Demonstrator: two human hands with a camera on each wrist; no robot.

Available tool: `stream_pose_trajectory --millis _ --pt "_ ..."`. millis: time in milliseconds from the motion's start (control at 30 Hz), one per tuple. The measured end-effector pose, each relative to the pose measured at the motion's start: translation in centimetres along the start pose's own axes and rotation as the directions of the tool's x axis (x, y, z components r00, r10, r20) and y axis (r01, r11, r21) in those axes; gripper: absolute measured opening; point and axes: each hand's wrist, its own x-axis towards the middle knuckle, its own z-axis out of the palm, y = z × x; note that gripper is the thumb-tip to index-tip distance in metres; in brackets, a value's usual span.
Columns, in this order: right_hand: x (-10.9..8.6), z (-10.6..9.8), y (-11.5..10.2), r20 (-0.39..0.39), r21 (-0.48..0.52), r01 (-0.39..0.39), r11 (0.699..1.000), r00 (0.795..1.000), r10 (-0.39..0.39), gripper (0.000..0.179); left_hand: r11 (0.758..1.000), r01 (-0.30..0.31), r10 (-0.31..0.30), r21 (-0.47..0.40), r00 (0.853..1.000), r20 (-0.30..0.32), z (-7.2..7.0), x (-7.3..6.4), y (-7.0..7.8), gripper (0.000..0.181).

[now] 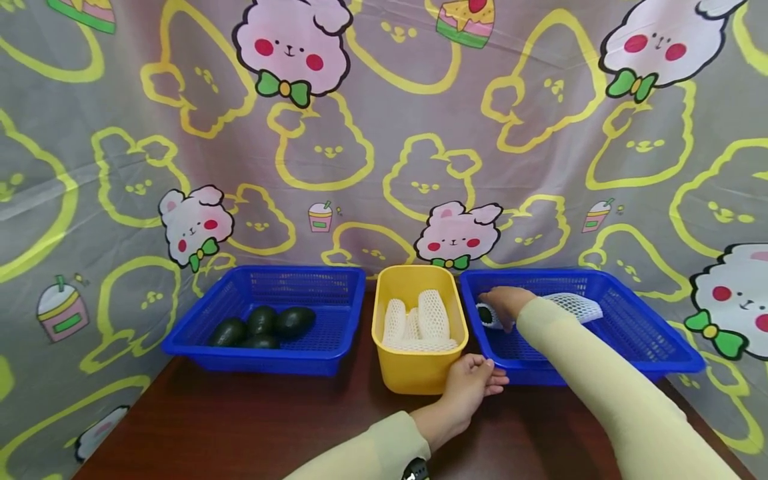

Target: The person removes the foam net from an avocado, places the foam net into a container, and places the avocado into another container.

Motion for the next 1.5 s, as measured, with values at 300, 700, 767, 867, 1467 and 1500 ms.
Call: stream_pose_trajectory --millis 300,700,767,867,1467,1500 --pt "0.7 0.3 -0.3 -0.002 -0.003 -0.012 1.0 1.0 0.012 0.065 1.0 0.0 0.0 -0.008 1.0 -0.001 0.1 0.1 0.0 0.006" --pt "0.9 1.2 -0.2 -0.087 0.004 0.026 1.0 0.996 -0.026 0.049 1.0 0.015 -0.015 0.008 1.0 -0.014 0.0 0.1 0.0 0.007" --pt "0.9 1.2 -0.2 -0.105 0.007 0.037 0.999 0.994 -0.036 0.042 1.0 0.015 -0.015 0.007 1.0 -0.014 0.0 0.1 0.0 0.007" --pt "0.7 1.2 -0.3 -0.123 -0.006 0.056 0.998 0.991 -0.056 0.036 1.0 0.014 -0.014 0.007 1.0 -0.015 0.0 0.1 0.0 0.007" --pt "-0.4 -1.0 0.3 -0.034 0.075 0.001 0.997 0.999 0.002 0.053 1.0 0.015 -0.015 -0.001 1.0 -0.003 0.0 -0.2 0.3 0.006" --pt "-0.5 -1.2 0.4 -0.034 0.077 0.01 0.997 0.999 -0.007 0.054 1.0 0.015 -0.015 -0.003 1.0 0.0 0.0 -0.2 0.3 0.006"
